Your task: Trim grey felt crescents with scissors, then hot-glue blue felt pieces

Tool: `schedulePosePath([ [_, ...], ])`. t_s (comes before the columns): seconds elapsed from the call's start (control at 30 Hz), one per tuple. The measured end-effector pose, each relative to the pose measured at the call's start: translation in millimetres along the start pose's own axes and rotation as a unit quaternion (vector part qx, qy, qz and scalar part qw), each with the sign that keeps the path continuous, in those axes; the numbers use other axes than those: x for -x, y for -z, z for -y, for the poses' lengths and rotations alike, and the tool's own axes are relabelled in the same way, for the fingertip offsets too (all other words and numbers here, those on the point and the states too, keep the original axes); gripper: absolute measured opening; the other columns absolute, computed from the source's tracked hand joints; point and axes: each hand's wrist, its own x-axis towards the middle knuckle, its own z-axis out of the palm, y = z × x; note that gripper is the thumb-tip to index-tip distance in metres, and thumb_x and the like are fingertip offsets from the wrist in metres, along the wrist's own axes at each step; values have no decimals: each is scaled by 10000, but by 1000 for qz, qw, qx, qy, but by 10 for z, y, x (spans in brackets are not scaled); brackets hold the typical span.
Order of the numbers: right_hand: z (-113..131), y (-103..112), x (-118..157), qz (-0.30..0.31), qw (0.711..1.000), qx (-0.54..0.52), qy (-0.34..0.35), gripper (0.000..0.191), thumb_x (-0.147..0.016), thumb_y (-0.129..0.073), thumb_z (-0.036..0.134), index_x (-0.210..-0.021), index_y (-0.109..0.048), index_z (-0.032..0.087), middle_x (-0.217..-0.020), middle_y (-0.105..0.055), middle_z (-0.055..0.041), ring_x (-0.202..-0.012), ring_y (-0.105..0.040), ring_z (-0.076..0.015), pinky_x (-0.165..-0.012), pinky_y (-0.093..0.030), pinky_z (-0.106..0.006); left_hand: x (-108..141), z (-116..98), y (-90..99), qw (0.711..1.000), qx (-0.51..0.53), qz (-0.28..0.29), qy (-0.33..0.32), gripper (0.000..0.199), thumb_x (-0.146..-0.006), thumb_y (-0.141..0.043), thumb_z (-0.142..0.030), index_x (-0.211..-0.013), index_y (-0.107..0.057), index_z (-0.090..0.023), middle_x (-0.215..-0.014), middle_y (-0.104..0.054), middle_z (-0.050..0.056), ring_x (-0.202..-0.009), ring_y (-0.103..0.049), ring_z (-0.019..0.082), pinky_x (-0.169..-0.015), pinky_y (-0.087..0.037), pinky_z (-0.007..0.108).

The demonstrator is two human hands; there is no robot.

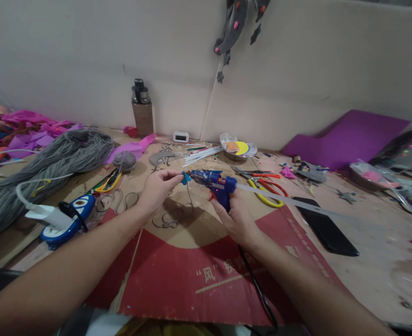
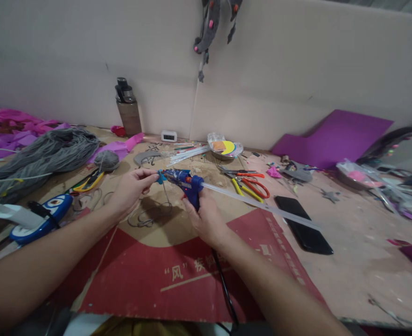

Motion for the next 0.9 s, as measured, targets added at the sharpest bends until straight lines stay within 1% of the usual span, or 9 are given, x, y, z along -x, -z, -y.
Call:
schedulePosePath([
  [0.47, 19, 12, -4, 0, 1000, 10, -8, 202, -893, -476, 371, -975, -545, 200, -911, -634, -96, -830, -607, -234, -773, -501, -395, -8, 12, 10, 1000, 14, 2, 4, 260, -678, -781, -346, -817, -714, -137, -617, -532, -24, -476, -328, 40, -444, -199, 209],
  [0.73, 26, 9, 0, 2, 1000, -5, -7, 192, -896, -482, 352, -1011, -530, 206, -910, -639, -89, -823, -612, -230, -765, -505, -391, -7, 9, -8, 1000, 6, 9, 11, 243, -673, -776, -332, -790, -700, -133, -616, -562, -21, -473, -347, 43, -447, -218, 209],
  [0.9, 33, 15, -4, 2, 1000, -1, -6, 195, -892, -473, 357, -990, -528, 197, -904, -635, -94, -820, -606, -231, -766, -502, -396, 8, -6, -18, 1000, -6, 7, 10, 247, -672, -769, -342, -776, -694, -131, -612, -567, -22, -476, -353, 45, -454, -231, 213],
])
